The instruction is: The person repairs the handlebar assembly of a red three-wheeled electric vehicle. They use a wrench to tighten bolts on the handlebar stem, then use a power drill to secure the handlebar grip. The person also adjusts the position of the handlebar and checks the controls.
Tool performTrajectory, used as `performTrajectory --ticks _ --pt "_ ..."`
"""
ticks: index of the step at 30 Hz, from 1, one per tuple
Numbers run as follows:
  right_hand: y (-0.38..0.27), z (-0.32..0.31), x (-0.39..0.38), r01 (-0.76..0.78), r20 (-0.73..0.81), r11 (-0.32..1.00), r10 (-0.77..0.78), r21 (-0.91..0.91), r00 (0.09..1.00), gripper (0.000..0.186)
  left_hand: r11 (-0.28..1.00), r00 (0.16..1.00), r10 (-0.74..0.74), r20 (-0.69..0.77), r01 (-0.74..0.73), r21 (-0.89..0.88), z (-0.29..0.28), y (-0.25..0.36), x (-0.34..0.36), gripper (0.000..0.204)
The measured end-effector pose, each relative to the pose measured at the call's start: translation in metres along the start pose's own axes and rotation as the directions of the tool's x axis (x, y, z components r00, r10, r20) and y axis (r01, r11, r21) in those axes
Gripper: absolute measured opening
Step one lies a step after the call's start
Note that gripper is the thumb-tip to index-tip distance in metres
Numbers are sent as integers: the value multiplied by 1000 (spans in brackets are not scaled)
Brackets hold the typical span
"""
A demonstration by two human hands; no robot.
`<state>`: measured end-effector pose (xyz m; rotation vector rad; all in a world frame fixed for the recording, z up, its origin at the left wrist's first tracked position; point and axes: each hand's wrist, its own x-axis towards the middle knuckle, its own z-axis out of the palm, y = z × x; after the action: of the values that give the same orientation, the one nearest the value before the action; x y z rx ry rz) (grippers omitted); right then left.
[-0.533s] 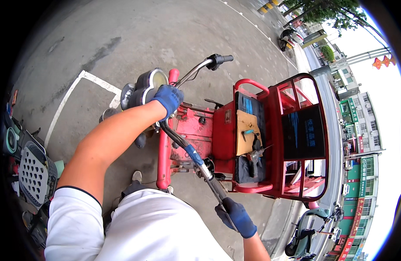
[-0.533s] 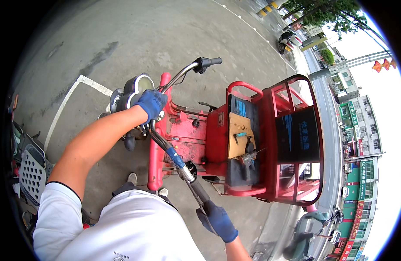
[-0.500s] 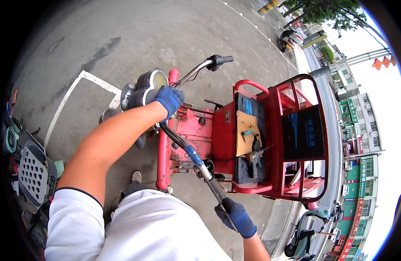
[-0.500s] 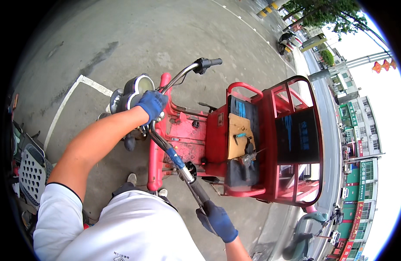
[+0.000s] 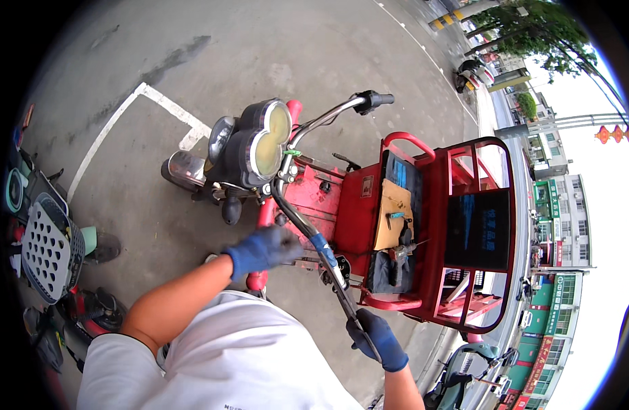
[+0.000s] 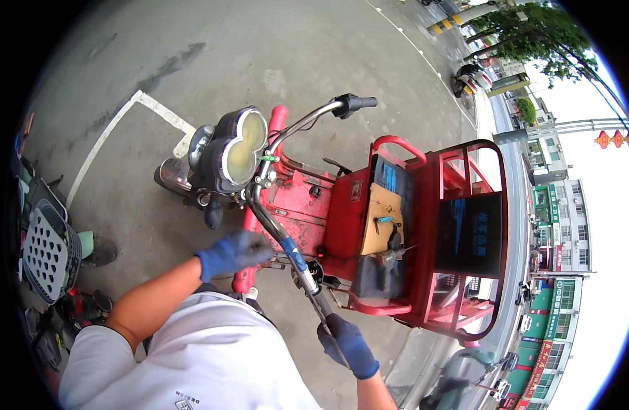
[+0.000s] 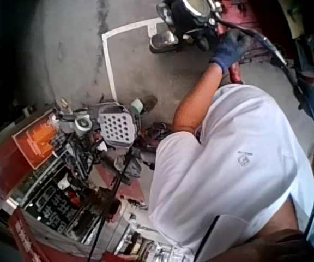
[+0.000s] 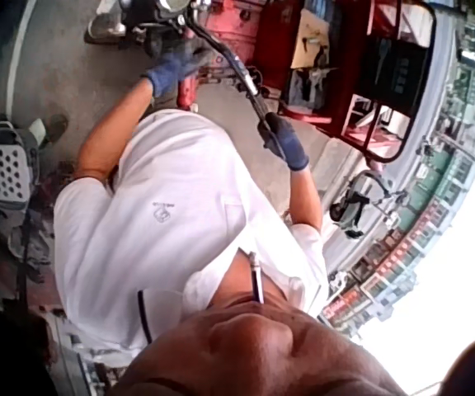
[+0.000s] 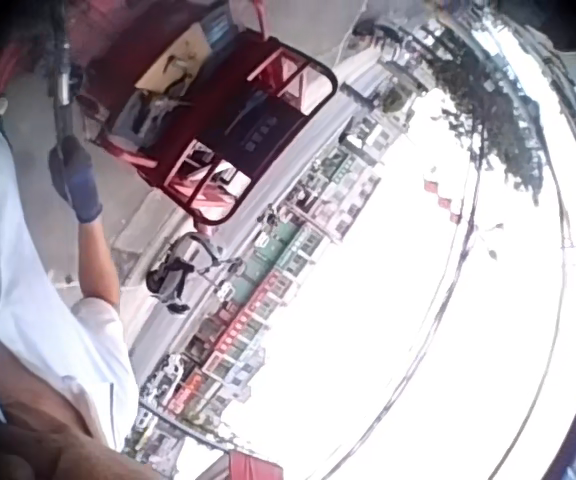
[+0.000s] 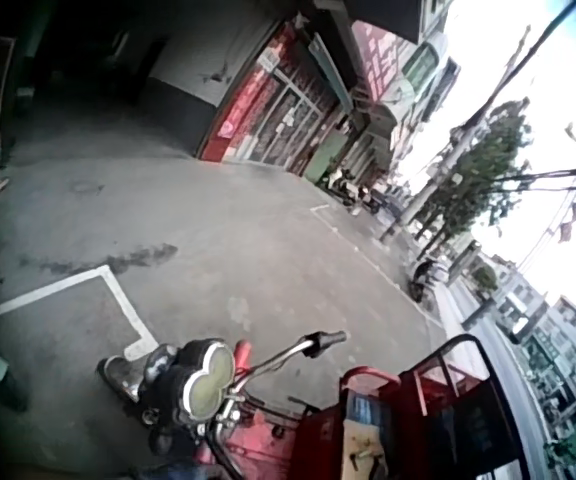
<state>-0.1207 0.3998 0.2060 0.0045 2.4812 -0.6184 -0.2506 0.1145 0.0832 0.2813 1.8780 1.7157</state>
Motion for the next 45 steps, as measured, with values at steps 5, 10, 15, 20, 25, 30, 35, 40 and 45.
performTrajectory --ticks 5,10,15,20,25,30,35,40,45 --pt "-25 -12 -8 -208 117 965 191 158 975 16 716 968 165 187 13 -698 48 -27 13 20" --pt "-21 5 -8 -93 -6 991 94 92 996 14 720 971 183 155 -25 -694 47 -14 18 13" --pt "-13 15 7 -19 -89 999 23 47 996 12 730 972 125 199 46 -682 41 -6 13 14" --pt "-25 24 7 -110 -97 980 127 163 987 14 738 972 110 209 61 -672 41 -9 15 16" --pt "-39 12 4 54 -163 996 -65 -72 984 16 690 971 139 193 45 -722 43 -6 9 24" --pt "-56 1 -25 30 -189 986 -61 -164 980 19 571 949 280 142 -46 -820 46 -9 6 26" --pt "-91 -28 -24 -382 16 920 382 85 924 20 588 968 226 108 -47 -808 43 -15 12 31" --pt "-48 0 -14 -315 62 910 310 271 949 19 569 963 250 101 -62 -820 47 -23 18 31" --pt "-62 -7 -8 -411 121 879 393 242 912 19 664 974 200 108 -54 -746 36 -8 14 19"
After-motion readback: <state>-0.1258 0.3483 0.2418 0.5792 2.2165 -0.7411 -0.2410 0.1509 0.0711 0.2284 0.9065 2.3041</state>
